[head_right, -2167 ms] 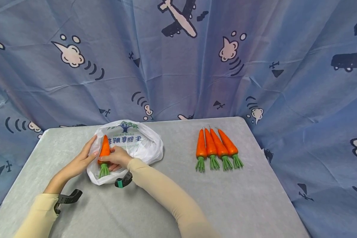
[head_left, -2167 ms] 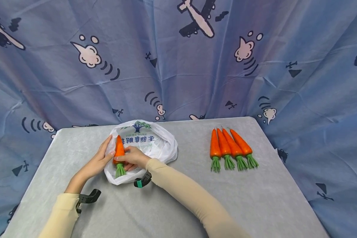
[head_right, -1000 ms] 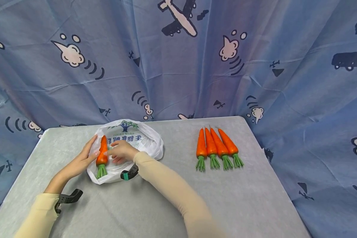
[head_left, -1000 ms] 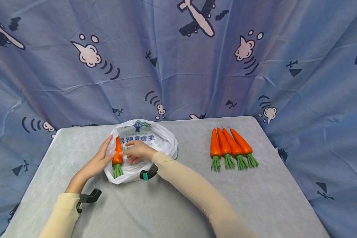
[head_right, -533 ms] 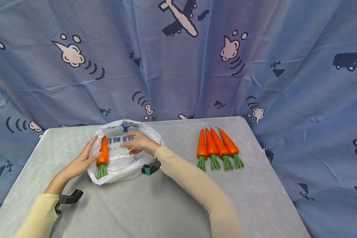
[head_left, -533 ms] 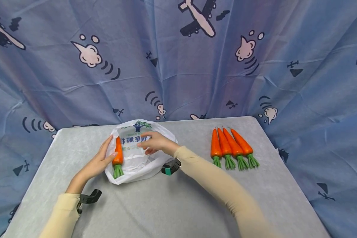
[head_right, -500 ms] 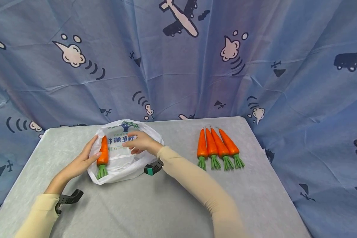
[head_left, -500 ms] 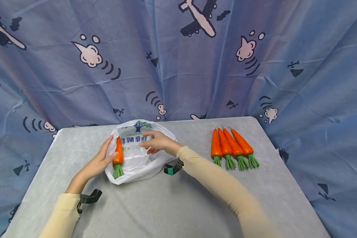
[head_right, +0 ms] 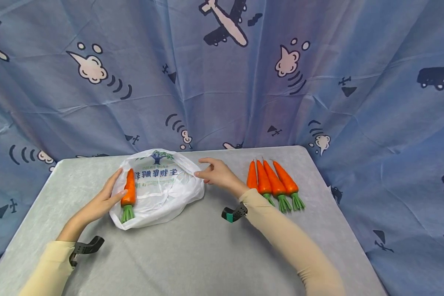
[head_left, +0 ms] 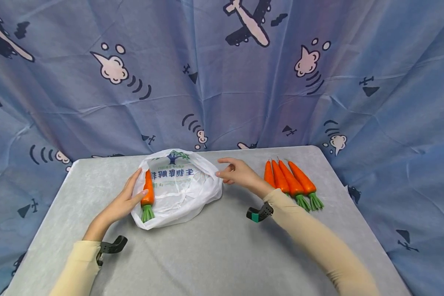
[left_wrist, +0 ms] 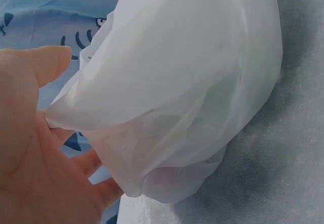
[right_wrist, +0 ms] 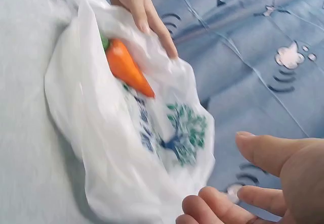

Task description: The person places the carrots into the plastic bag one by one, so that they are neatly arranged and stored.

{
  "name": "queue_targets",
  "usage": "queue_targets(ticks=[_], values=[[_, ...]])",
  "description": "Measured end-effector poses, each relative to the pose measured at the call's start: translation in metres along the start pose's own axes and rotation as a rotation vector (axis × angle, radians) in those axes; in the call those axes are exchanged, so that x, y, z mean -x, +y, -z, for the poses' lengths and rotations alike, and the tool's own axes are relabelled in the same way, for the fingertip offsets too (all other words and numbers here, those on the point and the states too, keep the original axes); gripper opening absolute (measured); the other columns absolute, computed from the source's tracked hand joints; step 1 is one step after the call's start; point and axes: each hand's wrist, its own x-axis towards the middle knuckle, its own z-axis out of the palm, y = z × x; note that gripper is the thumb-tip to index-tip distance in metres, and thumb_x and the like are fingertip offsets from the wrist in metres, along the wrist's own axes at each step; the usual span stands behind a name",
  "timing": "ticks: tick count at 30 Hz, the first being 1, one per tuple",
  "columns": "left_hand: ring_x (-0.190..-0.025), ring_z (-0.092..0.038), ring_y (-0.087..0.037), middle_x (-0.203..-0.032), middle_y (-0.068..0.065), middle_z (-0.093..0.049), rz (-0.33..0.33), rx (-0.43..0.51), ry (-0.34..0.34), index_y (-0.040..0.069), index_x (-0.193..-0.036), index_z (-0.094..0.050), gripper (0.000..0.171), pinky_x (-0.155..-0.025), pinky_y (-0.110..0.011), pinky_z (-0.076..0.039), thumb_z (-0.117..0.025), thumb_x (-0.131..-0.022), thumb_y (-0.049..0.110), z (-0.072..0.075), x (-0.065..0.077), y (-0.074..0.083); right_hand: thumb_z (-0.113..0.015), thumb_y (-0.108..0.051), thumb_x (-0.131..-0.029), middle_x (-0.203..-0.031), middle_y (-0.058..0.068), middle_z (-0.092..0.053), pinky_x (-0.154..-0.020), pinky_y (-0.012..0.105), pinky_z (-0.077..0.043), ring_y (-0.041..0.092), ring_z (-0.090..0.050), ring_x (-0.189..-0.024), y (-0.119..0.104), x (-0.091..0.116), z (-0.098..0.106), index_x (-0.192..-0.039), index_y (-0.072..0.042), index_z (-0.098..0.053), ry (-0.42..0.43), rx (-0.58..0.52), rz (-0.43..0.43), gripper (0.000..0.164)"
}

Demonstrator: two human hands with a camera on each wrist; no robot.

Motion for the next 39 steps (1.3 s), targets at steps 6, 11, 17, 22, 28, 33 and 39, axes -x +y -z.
queue_targets(ticks=[6,11,17,22,28,33,39], values=[[-0.152,0.002,-0.05,-0.167,-0.019,0.007,-0.015,-0.003,0.013,0.025,-0.16,0.006,0.083,-0.113,-0.077,-0.005,-0.053,-0.102,0.032,-0.002,0.0,-0.001,-0.068,-0.031,-0.094,-0.112,0.022,-0.066,-0.088,0.039,-0.059,0.023,-0.071,-0.091,0.026,0.017,0.034,-0.149,-0.014,-0.044,0.065,0.026,-0.003,0.063],[-0.152,0.001,-0.049,-0.167,-0.019,0.006,-0.018,-0.004,0.014,0.026,-0.16,0.006,0.083,-0.113,-0.077,-0.006,-0.053,-0.102,0.034,-0.003,0.0,-0.001,-0.066,-0.038,-0.094,-0.117,0.026,-0.064,-0.092,0.044,-0.058,0.03,-0.07,-0.095,0.057,0.031,0.059,-0.152,-0.012,-0.038,0.124,0.074,-0.043,0.069],[-0.152,0.002,-0.049,-0.167,-0.019,0.007,-0.013,-0.002,0.011,0.026,-0.16,0.007,0.083,-0.113,-0.078,-0.006,-0.053,-0.102,0.033,-0.004,0.0,0.0,-0.065,-0.04,-0.095,-0.116,0.026,-0.064,-0.087,0.038,-0.06,0.03,-0.069,-0.096,0.085,0.046,0.079,-0.154,-0.009,-0.035,0.195,0.097,-0.098,0.073],[-0.152,0.001,-0.049,-0.167,-0.018,0.007,-0.012,-0.004,0.011,0.028,-0.16,0.006,0.083,-0.112,-0.078,-0.006,-0.053,-0.102,0.034,-0.004,-0.001,-0.001,-0.065,-0.04,-0.095,-0.115,0.023,-0.065,-0.082,0.034,-0.06,0.022,-0.07,-0.09,0.101,0.052,0.089,-0.154,-0.007,-0.033,0.218,0.08,-0.131,0.075],[-0.152,0.002,-0.049,-0.167,-0.017,0.008,-0.004,-0.006,0.007,0.028,-0.16,0.007,0.084,-0.112,-0.079,-0.005,-0.053,-0.102,0.035,-0.003,-0.002,-0.002,-0.066,-0.032,-0.095,-0.11,0.021,-0.067,-0.081,0.035,-0.061,0.017,-0.07,-0.087,0.108,0.056,0.095,-0.152,-0.003,-0.036,0.229,0.078,-0.155,0.071],[-0.152,0.002,-0.049,-0.167,-0.018,0.008,-0.003,-0.002,0.009,0.026,-0.16,0.007,0.084,-0.113,-0.078,-0.005,-0.053,-0.102,0.034,-0.003,-0.002,-0.001,-0.069,-0.029,-0.093,-0.107,0.019,-0.068,-0.079,0.033,-0.061,0.017,-0.071,-0.084,0.107,0.057,0.095,-0.149,0.0,-0.04,0.23,0.115,-0.153,0.07],[-0.151,0.001,-0.05,-0.167,-0.019,0.007,-0.008,-0.005,0.005,0.025,-0.16,0.006,0.083,-0.112,-0.079,-0.006,-0.052,-0.102,0.035,-0.004,-0.002,-0.001,-0.07,-0.027,-0.092,-0.102,0.016,-0.07,-0.077,0.03,-0.059,0.018,-0.071,-0.081,0.107,0.057,0.092,-0.146,0.001,-0.044,0.235,0.17,-0.147,0.067]])
